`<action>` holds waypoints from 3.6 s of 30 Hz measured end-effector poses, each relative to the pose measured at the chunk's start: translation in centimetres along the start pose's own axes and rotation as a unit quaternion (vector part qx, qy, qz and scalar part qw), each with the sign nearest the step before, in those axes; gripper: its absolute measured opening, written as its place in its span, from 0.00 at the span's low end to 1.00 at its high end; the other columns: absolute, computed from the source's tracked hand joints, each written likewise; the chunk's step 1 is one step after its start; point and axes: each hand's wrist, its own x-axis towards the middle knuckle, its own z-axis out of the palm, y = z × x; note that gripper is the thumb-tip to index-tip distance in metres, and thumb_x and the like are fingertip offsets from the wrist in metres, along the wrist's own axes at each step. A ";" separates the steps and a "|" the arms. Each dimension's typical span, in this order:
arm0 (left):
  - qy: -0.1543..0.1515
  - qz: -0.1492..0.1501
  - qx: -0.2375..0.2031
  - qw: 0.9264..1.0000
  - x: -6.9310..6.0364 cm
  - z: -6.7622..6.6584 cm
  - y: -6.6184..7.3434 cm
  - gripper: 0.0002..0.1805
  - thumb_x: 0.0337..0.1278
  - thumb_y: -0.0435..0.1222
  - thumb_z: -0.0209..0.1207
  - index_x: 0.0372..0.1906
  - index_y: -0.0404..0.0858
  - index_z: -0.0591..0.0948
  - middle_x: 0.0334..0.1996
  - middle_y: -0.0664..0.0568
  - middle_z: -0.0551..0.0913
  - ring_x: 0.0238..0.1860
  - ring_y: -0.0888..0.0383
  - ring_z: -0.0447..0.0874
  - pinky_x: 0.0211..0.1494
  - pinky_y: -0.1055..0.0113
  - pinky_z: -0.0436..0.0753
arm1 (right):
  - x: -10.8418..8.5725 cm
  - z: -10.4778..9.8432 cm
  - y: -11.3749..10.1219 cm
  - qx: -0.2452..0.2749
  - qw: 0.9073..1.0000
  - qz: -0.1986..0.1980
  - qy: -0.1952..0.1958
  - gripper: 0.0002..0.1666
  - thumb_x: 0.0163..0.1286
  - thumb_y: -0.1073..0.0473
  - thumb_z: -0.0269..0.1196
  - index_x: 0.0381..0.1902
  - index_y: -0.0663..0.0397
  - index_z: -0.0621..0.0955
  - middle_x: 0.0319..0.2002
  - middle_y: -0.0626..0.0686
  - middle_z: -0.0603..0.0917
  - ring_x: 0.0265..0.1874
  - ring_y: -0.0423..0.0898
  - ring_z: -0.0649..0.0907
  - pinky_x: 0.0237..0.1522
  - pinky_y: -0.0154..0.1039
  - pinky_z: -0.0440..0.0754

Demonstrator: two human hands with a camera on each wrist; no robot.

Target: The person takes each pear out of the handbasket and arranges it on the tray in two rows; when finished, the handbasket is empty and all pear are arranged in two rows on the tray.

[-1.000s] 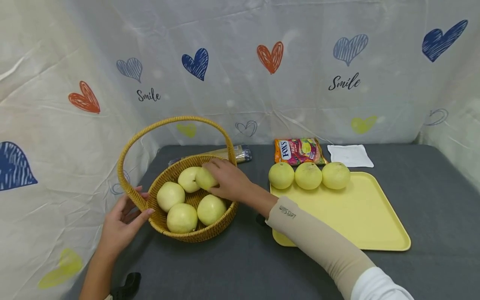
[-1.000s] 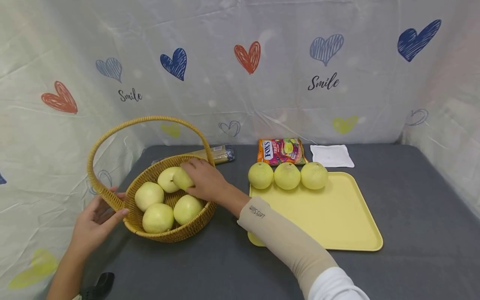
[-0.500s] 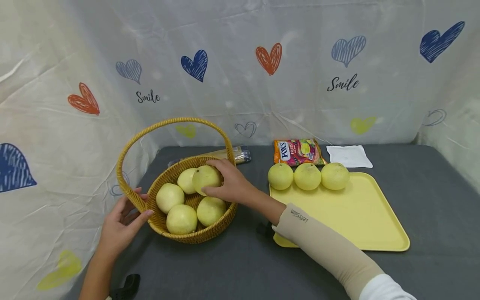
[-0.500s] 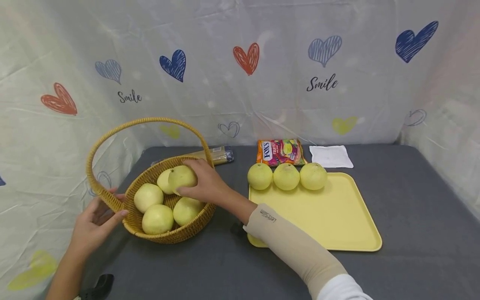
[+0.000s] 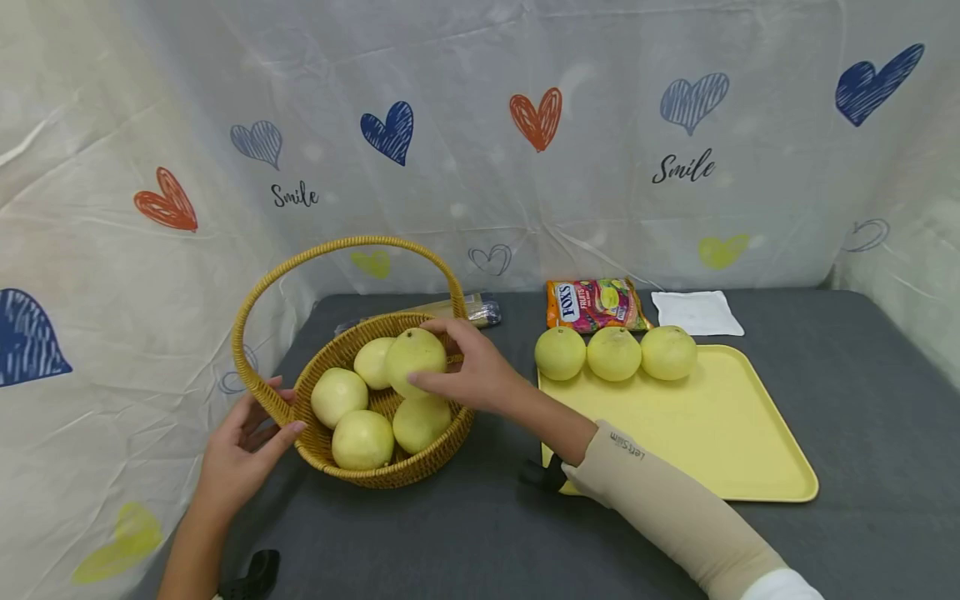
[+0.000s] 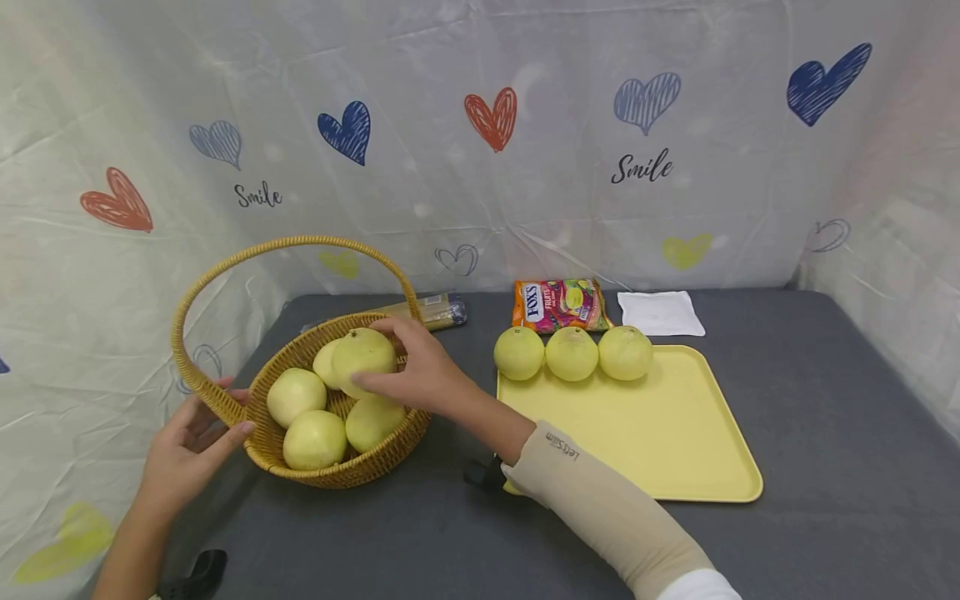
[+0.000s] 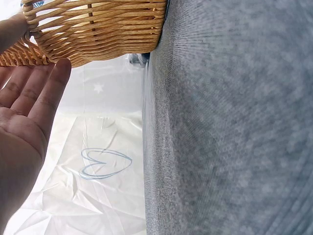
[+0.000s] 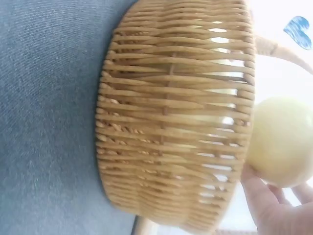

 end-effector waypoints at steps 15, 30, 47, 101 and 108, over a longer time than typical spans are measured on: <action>0.001 -0.005 0.003 1.000 0.0 0.1 0.0 0.37 0.55 0.18 0.66 0.71 0.36 0.70 0.56 0.44 0.81 0.54 0.64 0.81 0.50 0.78 0.80 | -3.8 -3.5 -0.3 0.030 0.999 -0.010 0.042 0.36 0.64 0.65 0.70 0.69 0.57 0.70 0.61 0.52 0.75 0.53 0.51 0.80 0.51 0.52 0.84; 0.001 0.000 -0.001 1.000 0.0 0.1 0.0 0.37 0.55 0.18 0.66 0.71 0.35 0.70 0.56 0.43 0.81 0.55 0.63 0.81 0.50 0.78 0.80 | -7.8 -7.4 -0.1 -0.080 0.994 0.035 0.060 0.40 0.62 0.60 0.73 0.70 0.52 0.70 0.62 0.57 0.72 0.54 0.56 0.78 0.53 0.53 0.82; 0.001 -0.004 0.000 1.000 -0.2 0.0 0.0 0.37 0.55 0.18 0.66 0.70 0.35 0.70 0.55 0.43 0.81 0.54 0.63 0.81 0.51 0.78 0.80 | -12.2 -13.7 -0.3 -0.130 0.981 0.049 0.133 0.38 0.63 0.65 0.72 0.69 0.58 0.71 0.61 0.57 0.71 0.49 0.55 0.79 0.44 0.33 0.84; -0.003 0.012 -0.020 1.000 0.0 0.1 -0.2 0.37 0.54 0.16 0.64 0.70 0.33 0.70 0.55 0.41 0.80 0.55 0.61 0.81 0.52 0.77 0.80 | -18.5 -27.0 5.2 -0.278 0.894 0.280 0.212 0.52 0.69 0.41 0.66 0.73 0.70 0.57 0.64 0.76 0.61 0.55 0.72 0.69 0.43 0.62 0.78; 0.000 0.010 -0.020 1.000 0.1 0.1 -0.1 0.37 0.54 0.16 0.65 0.70 0.34 0.70 0.55 0.42 0.80 0.56 0.61 0.81 0.52 0.76 0.80 | -18.6 -27.1 5.2 -0.279 0.895 0.286 0.201 0.54 0.69 0.40 0.66 0.73 0.72 0.55 0.63 0.78 0.62 0.55 0.73 0.70 0.46 0.64 0.78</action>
